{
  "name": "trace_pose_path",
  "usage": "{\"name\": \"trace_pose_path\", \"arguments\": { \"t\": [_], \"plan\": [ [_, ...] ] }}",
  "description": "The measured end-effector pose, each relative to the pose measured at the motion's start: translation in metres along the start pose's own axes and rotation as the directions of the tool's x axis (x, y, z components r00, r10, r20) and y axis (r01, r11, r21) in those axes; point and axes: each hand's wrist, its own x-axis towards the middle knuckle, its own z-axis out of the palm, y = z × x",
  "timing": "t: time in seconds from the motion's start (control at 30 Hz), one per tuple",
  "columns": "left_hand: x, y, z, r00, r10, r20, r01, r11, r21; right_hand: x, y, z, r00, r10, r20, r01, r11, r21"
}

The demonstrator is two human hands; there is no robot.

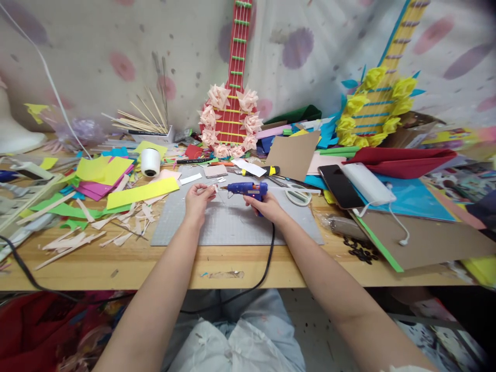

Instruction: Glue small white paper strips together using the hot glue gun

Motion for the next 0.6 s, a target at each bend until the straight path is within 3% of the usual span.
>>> {"name": "trace_pose_path", "arguments": {
  "t": [0.6],
  "plan": [
    [-0.0008,0.0002,0.0009,1.000,-0.008,-0.009,0.008,1.000,0.025,-0.0017,-0.0018,-0.0022,0.998,0.013,0.059,-0.006,0.993,-0.114]
  ]
}}
